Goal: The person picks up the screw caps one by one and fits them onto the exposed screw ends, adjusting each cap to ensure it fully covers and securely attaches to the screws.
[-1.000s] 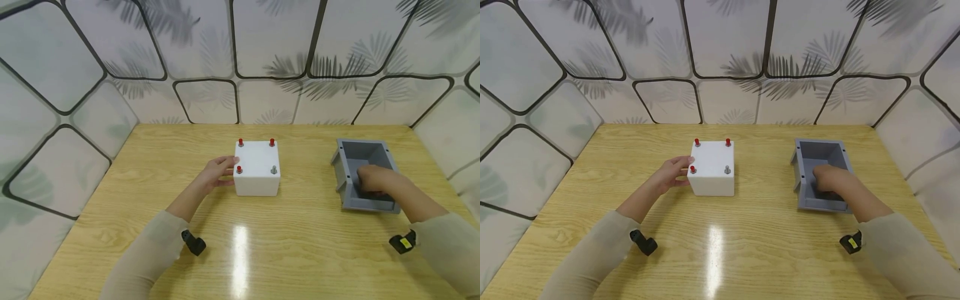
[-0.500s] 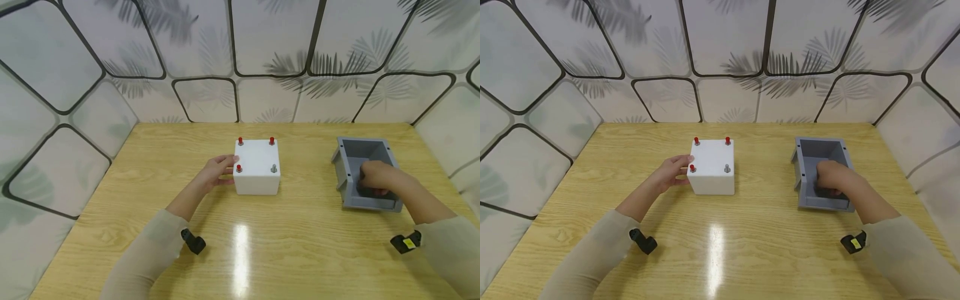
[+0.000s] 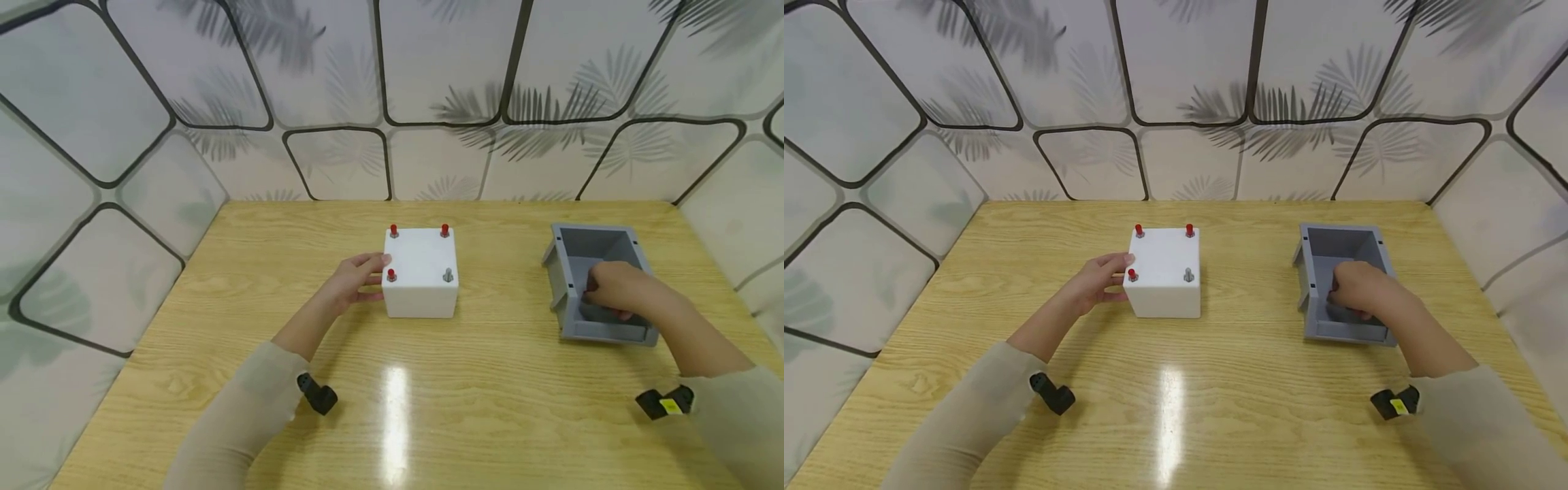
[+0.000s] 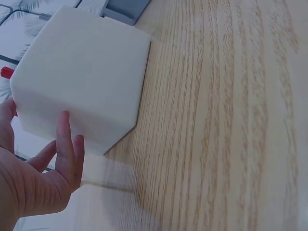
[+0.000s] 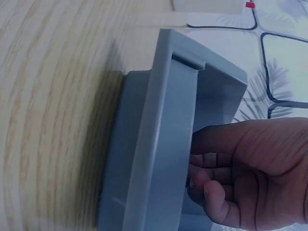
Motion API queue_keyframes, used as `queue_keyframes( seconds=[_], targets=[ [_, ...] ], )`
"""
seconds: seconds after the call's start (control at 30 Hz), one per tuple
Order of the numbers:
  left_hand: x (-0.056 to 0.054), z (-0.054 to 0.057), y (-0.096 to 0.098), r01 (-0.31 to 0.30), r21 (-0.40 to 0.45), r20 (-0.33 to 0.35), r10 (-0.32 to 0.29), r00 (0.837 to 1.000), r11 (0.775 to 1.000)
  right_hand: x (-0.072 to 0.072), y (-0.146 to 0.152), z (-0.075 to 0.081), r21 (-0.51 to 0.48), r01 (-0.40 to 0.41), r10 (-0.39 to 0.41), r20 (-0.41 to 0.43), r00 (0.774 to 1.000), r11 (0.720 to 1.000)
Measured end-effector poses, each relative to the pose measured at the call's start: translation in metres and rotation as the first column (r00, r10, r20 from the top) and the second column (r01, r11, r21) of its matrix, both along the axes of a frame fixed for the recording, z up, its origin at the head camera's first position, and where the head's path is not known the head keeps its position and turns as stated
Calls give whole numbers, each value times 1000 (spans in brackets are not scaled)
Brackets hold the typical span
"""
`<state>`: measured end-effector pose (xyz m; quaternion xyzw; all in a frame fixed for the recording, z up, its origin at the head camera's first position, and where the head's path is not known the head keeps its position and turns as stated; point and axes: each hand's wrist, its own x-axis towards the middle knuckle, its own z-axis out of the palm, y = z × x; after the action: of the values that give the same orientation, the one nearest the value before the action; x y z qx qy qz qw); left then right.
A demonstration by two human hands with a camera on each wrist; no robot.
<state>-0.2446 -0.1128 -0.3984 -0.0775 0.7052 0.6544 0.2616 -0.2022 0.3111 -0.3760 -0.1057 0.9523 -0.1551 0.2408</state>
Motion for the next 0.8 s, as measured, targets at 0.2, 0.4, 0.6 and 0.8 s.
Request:
queue_keyframes(
  seconds=[0.2,0.4,0.6,0.8],
  targets=[
    [-1,0,1,0,2,5,0,1000,1000,6,1,4,-11,-2,2,-29,1000,1000],
    [0,1,1,-2,-10,8,2,1000,1000,13,5,8,-50,34,-37,-44,998,998],
    [0,2,2,-4,1,11,4,1000,1000,20,11,16,-89,104,-108,-44,993,991],
    [0,1,1,-9,-5,9,9,1000,1000,27,12,22,-97,125,-134,-86,987,987]
  ],
)
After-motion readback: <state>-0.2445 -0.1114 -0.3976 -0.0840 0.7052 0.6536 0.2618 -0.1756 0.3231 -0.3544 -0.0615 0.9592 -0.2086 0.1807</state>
